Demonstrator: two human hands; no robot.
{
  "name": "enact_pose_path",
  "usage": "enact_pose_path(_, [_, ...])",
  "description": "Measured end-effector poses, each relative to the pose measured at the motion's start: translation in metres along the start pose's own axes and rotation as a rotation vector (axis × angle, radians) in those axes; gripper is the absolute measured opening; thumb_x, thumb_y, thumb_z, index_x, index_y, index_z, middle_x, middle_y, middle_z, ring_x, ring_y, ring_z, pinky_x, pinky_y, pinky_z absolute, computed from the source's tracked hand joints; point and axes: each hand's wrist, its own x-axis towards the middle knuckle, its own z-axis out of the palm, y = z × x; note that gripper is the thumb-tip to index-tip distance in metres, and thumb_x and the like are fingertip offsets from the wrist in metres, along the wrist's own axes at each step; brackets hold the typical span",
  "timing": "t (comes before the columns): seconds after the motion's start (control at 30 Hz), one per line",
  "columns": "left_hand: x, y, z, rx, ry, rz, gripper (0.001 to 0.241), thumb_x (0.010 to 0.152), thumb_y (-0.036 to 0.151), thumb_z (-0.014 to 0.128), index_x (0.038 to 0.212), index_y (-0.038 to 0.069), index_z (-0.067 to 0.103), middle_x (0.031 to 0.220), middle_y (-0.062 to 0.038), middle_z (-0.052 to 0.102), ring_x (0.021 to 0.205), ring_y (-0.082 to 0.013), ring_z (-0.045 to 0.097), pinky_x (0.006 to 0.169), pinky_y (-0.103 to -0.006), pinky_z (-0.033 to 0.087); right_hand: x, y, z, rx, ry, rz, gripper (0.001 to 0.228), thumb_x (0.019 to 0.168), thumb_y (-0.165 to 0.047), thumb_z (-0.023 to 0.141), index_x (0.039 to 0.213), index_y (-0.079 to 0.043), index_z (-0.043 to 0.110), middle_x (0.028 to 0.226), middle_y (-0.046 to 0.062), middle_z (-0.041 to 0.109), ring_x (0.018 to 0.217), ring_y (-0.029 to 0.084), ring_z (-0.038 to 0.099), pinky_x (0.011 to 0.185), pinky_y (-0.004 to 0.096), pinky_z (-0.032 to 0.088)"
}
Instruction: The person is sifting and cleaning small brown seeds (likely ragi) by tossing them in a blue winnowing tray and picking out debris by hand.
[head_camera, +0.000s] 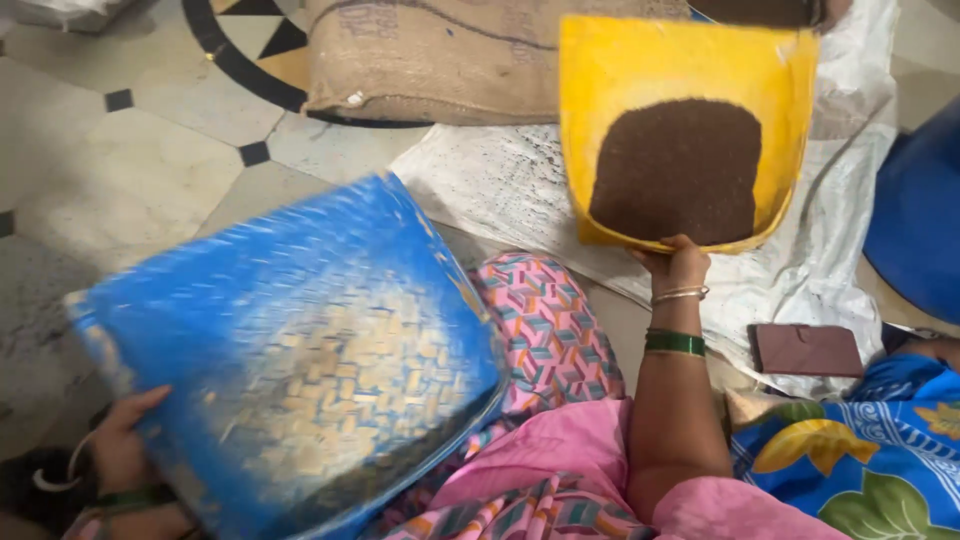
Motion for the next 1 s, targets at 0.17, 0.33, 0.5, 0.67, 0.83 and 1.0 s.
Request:
enact_pose_path(0.17, [-0.002,0.012,0.049,-0.184,-0.042,-0.213,0.025,0.088,0.015,0.067,0.107,0.0,0.064,0.096,-0.009,0.072,0.081,-0.0217,0.069,0.073,-0.034,0.057,-0.118,-0.015,0.09,-0.078,-0.386,-0.019,0.029,0.086,0.001,0.051,0.112,0.013,0.05,0.113,0.027,0.061,0.098,0.052,0.07,0.074,0.067,0.057])
enact_pose_path(0.33, [-0.021,0.074,0.111,-0.179,-0.053,-0.113,0.031,0.078,0.011,0.064,0.108,0.002,0.069,0.091,-0.008,0.071,0.077,-0.0211,0.069,0.071,-0.0329,0.057,-0.191,-0.013,0.16,-0.116,-0.648,0.003,0.044,0.085,0.005,0.054,0.127,0.003,0.045,0.11,0.022,0.06,0.094,0.046,0.069,0.072,0.065,0.06])
enact_pose_path(0.5, [-0.02,0.071,0.119,-0.246,-0.091,-0.077,0.037,0.074,0.009,0.063,0.11,0.001,0.068,0.092,-0.008,0.072,0.076,-0.0215,0.07,0.073,-0.0335,0.058,-0.209,0.015,0.182,-0.121,-0.839,-0.04,0.059,0.085,0.013,0.056,0.142,0.002,0.043,0.118,0.019,0.059,0.1,0.037,0.071,0.083,0.055,0.065])
enact_pose_path(0.67, [-0.022,0.064,0.124,-0.355,-0.185,-0.079,0.038,0.072,0.006,0.061,0.109,0.0,0.067,0.092,-0.01,0.072,0.077,-0.0233,0.07,0.073,-0.0351,0.06,-0.258,0.028,0.212,-0.418,-0.616,-0.192,0.064,0.076,0.008,0.056,0.135,-0.008,0.036,0.107,0.011,0.059,0.074,0.026,0.068,0.058,0.042,0.06])
enact_pose_path(0.83, [0.007,0.02,0.112,-0.343,-0.158,-0.095,0.034,0.071,0.003,0.062,0.104,-0.001,0.066,0.086,-0.009,0.069,0.071,-0.0227,0.068,0.067,-0.0341,0.059,-0.278,0.032,0.213,-0.602,-0.818,-0.52,0.041,0.095,0.005,0.064,0.133,0.008,0.049,0.12,0.019,0.064,0.097,0.024,0.066,0.086,0.034,0.055])
enact_pose_path(1.0, [0.016,0.001,0.116,-0.323,-0.183,-0.077,0.03,0.069,0.003,0.063,0.099,0.001,0.066,0.079,-0.009,0.067,0.065,-0.0215,0.067,0.061,-0.0333,0.057,-0.33,0.017,0.229,-0.601,-0.897,-0.801,0.049,0.098,0.0,0.064,0.143,0.008,0.045,0.135,0.017,0.058,0.122,0.026,0.06,0.109,0.036,0.049])
